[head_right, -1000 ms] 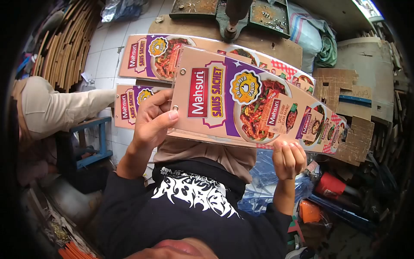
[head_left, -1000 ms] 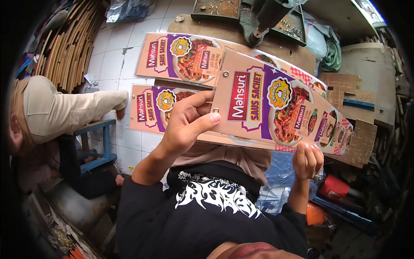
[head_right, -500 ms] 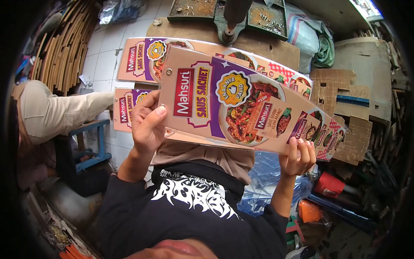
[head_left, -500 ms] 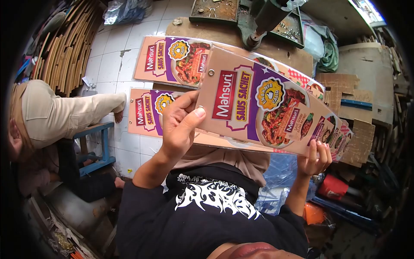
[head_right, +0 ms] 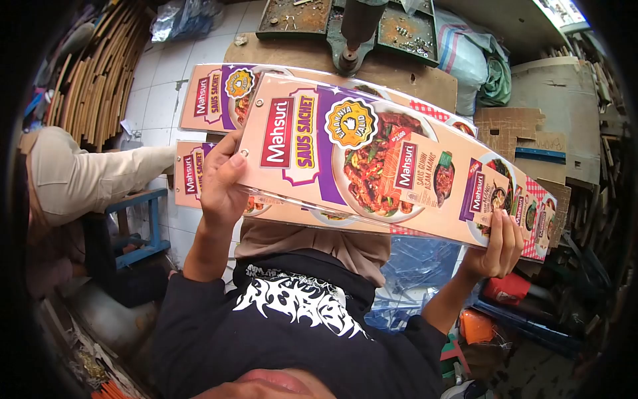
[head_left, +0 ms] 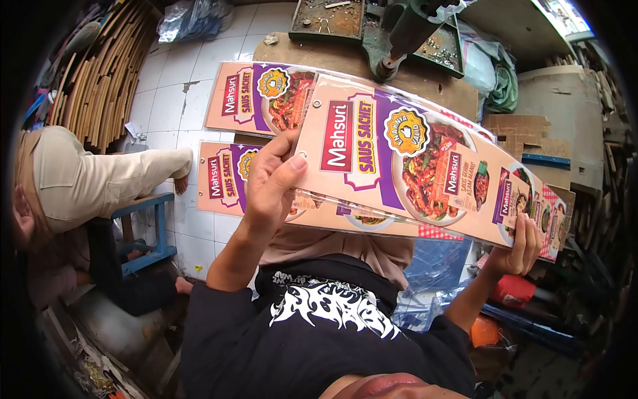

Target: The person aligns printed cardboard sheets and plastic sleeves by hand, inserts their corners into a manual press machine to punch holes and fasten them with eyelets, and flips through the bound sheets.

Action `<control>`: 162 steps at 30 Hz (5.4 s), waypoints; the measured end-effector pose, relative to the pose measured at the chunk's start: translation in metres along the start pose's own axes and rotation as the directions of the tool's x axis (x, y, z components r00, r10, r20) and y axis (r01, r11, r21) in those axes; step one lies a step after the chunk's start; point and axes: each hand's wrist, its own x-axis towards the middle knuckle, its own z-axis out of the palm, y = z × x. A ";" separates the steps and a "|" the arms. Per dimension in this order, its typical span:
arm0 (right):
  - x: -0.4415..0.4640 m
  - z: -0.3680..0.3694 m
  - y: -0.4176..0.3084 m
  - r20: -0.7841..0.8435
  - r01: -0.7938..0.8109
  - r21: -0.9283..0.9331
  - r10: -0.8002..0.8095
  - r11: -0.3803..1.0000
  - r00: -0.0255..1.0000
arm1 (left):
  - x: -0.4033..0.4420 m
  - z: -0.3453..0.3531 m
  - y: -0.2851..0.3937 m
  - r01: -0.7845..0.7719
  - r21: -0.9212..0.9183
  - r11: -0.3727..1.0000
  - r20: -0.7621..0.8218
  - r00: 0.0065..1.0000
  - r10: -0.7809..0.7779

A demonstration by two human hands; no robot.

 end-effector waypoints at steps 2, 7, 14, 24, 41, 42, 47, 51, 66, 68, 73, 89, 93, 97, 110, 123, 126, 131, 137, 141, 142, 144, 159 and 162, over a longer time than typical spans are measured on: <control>0.014 -0.006 0.006 0.049 0.020 0.086 -0.024 0.996 0.999 | 0.002 -0.008 -0.001 -0.052 -0.050 0.997 0.099 0.994 0.056; 0.034 -0.014 0.014 0.213 -0.138 0.341 0.066 0.930 0.975 | 0.009 -0.014 0.000 -0.112 -0.128 0.985 0.073 0.990 0.122; 0.041 -0.022 0.020 0.311 -0.263 0.406 0.138 0.875 0.940 | 0.010 -0.040 0.021 -0.147 0.091 0.985 0.002 0.989 0.147; 0.032 -0.035 -0.074 0.188 0.166 0.191 -0.202 0.967 0.961 | -0.037 -0.068 0.077 0.220 -0.006 0.975 0.040 0.975 -0.220; -0.029 0.005 -0.156 0.336 -0.076 0.627 -0.182 0.775 0.924 | -0.083 -0.134 0.064 0.229 0.094 0.969 -0.365 0.913 -0.181; -0.031 0.006 -0.157 0.335 -0.075 0.627 -0.181 0.776 0.924 | -0.083 -0.135 0.066 0.256 0.159 0.954 -0.364 0.913 -0.184; -0.017 0.008 -0.152 0.537 -0.199 0.643 -0.250 0.739 0.806 | -0.077 -0.144 0.065 0.365 0.551 0.751 -0.442 0.890 -0.109; -0.016 0.014 -0.147 0.568 -0.197 0.638 -0.282 0.745 0.773 | -0.060 -0.108 0.075 0.473 0.879 0.053 -0.476 0.871 0.124; 0.092 0.166 -0.031 0.571 -0.533 0.573 0.163 0.623 0.805 | 0.104 -0.001 0.007 -0.377 0.918 -0.120 0.381 0.924 0.014; 0.090 0.179 -0.018 0.660 -0.479 0.457 0.076 0.749 0.747 | 0.106 -0.003 0.004 -0.396 0.905 -0.153 0.400 0.917 -0.010; 0.077 0.154 -0.015 0.719 -0.498 0.366 0.102 0.786 0.688 | 0.102 -0.012 0.004 -0.319 0.945 -0.069 0.321 0.947 0.010; 0.004 0.131 0.020 0.625 -0.813 0.025 0.625 0.582 0.468 | 0.097 -0.122 0.049 0.361 0.920 -0.152 -0.280 0.878 0.389; 0.012 0.120 0.018 0.559 -0.885 0.167 0.698 0.434 0.448 | 0.095 -0.131 0.046 0.333 0.939 -0.086 -0.268 0.866 0.422; 0.000 0.122 0.029 0.524 -0.855 0.456 0.701 0.249 0.484 | 0.096 -0.144 0.044 0.341 0.940 -0.017 -0.305 0.859 0.412; -0.047 0.108 0.068 0.632 -0.798 0.590 0.686 -0.126 0.359 | 0.088 -0.111 0.077 0.050 0.712 0.700 -0.323 0.909 0.263; -0.123 0.037 0.085 0.418 -0.012 0.806 0.554 -0.592 0.720 | 0.066 -0.036 0.011 0.026 0.175 0.984 -0.118 0.993 -0.006; -0.124 0.031 0.090 0.601 -0.267 0.736 0.419 -0.623 0.680 | 0.076 -0.041 -0.004 0.026 0.100 0.995 -0.269 0.963 0.002; -0.064 0.042 0.093 0.850 -0.903 0.426 0.362 -0.048 0.382 | 0.080 -0.060 -0.022 0.037 0.104 0.994 -0.340 0.940 0.000; 0.077 0.135 0.024 0.764 -0.739 0.528 0.146 0.418 0.629 | 0.087 -0.068 -0.035 -0.047 0.261 0.964 -0.368 0.919 0.144; 0.131 0.224 -0.013 0.490 -0.357 0.515 0.074 0.779 0.868 | 0.085 -0.065 -0.031 0.003 0.221 0.975 -0.373 0.924 0.082; 0.142 0.242 -0.020 0.473 -0.324 0.466 0.077 0.824 0.878 | 0.085 -0.064 -0.031 0.002 0.220 0.976 -0.377 0.922 0.083; 0.155 0.267 -0.028 0.452 -0.286 0.417 0.077 0.863 0.889 | 0.085 -0.064 -0.031 -0.003 0.220 0.975 -0.385 0.919 0.089; 0.147 0.264 -0.053 0.700 -0.682 0.638 0.098 0.358 0.707 | 0.084 -0.057 -0.028 -0.026 0.218 0.975 -0.369 0.923 0.107; 0.146 0.236 -0.076 0.722 -0.725 0.688 -0.064 -0.043 0.689 | 0.084 -0.057 -0.028 -0.036 0.228 0.973 -0.363 0.924 0.119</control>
